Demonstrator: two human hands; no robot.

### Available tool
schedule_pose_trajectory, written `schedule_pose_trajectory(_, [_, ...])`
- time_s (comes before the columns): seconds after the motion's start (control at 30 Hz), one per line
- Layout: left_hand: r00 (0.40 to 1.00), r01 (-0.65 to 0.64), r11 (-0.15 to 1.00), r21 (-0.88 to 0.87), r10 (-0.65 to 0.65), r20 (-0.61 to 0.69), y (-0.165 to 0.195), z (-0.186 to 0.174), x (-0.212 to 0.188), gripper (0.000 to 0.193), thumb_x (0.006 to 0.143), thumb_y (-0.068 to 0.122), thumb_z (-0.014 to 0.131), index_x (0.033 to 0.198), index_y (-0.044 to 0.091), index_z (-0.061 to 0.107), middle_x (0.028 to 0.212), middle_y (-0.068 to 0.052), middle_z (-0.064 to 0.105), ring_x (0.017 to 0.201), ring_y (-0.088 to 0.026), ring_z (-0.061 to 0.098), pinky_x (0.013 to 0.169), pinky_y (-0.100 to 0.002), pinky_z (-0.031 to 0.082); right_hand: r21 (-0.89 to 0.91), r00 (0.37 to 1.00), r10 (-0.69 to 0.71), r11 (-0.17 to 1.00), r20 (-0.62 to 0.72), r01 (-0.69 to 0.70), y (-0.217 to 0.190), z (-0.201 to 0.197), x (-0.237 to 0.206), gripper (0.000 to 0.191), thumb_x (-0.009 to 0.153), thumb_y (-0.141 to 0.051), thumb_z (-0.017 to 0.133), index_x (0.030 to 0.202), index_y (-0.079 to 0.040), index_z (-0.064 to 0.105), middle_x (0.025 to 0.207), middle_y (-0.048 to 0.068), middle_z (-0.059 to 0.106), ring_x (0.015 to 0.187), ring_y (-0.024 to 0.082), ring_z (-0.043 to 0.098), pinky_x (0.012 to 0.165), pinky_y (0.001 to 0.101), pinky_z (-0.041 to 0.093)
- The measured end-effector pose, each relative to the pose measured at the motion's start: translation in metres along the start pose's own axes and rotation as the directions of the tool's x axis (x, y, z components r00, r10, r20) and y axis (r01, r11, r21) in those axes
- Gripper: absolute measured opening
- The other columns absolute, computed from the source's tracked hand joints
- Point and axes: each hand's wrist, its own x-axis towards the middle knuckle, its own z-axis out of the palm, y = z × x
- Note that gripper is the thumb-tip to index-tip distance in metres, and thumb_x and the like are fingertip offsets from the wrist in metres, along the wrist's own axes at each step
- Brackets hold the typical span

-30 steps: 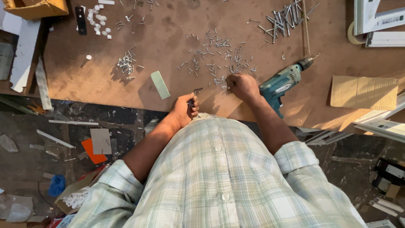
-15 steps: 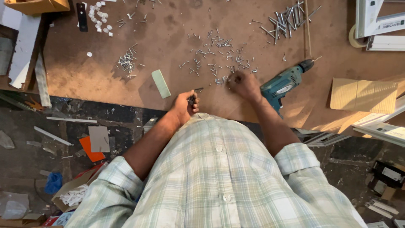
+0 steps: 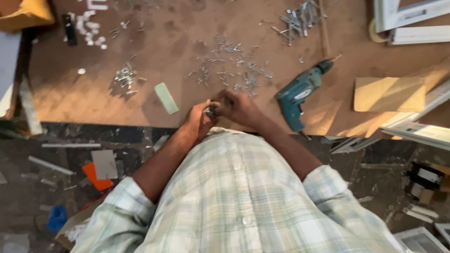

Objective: The person stands at a workbench and picks screws one at a time from a scattered pile, moving and grouping them on the bench surface. They occasionally reach toward a cordless drill resting on the bench while continuing to handle the screws by hand.

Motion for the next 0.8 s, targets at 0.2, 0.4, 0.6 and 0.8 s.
schedule_pose_trajectory(0.2, [0.999,-0.008,1.0,0.005,0.008,0.043,-0.001,-0.029,0.006,0.024,0.103,0.03,0.053,0.089,0.011,0.057,0.078,-0.005,0.057,0.065,-0.016,0.05,0.054,-0.029,0.041,-0.12,0.965,0.091,0.985,-0.245,-0.123,0.049,-0.005,-0.025,0.017,0.094,-0.023,0.068,0.103,-0.009,0.073,0.093,0.016,0.074,0.085,0.03,0.074,0.075,0.0412,0.057])
schedule_pose_trajectory(0.4, [1.0,0.002,0.999,-0.035,-0.002,0.019,0.0,-0.049,-0.001,0.024,0.103,0.03,0.054,0.089,0.011,0.055,0.078,-0.005,0.056,0.064,-0.016,0.049,0.053,-0.028,0.04,-0.264,0.848,0.139,0.914,-0.511,-0.308,0.091,-0.026,-0.034,0.02,0.094,-0.024,0.062,0.102,-0.009,0.073,0.094,0.018,0.073,0.087,0.039,0.071,0.076,0.0469,0.056])
schedule_pose_trajectory(0.6, [1.0,-0.016,1.0,-0.006,0.016,0.015,-0.004,-0.041,0.001,0.023,0.102,0.03,0.053,0.088,0.011,0.055,0.077,-0.005,0.055,0.063,-0.015,0.048,0.052,-0.028,0.039,-0.301,0.919,0.111,0.924,-0.377,-0.235,0.081,-0.027,-0.018,0.022,0.092,-0.026,0.065,0.105,-0.01,0.071,0.097,0.017,0.073,0.088,0.039,0.07,0.077,0.0494,0.055])
schedule_pose_trajectory(0.8, [0.999,-0.043,0.998,0.038,0.043,0.016,-0.005,-0.036,-0.003,0.024,0.102,0.031,0.054,0.088,0.011,0.056,0.076,-0.004,0.055,0.063,-0.015,0.048,0.053,-0.028,0.039,-0.338,0.926,0.093,0.914,-0.367,-0.226,0.058,-0.027,-0.017,0.022,0.093,-0.028,0.064,0.102,-0.008,0.069,0.099,0.018,0.073,0.091,0.04,0.07,0.08,0.0502,0.055])
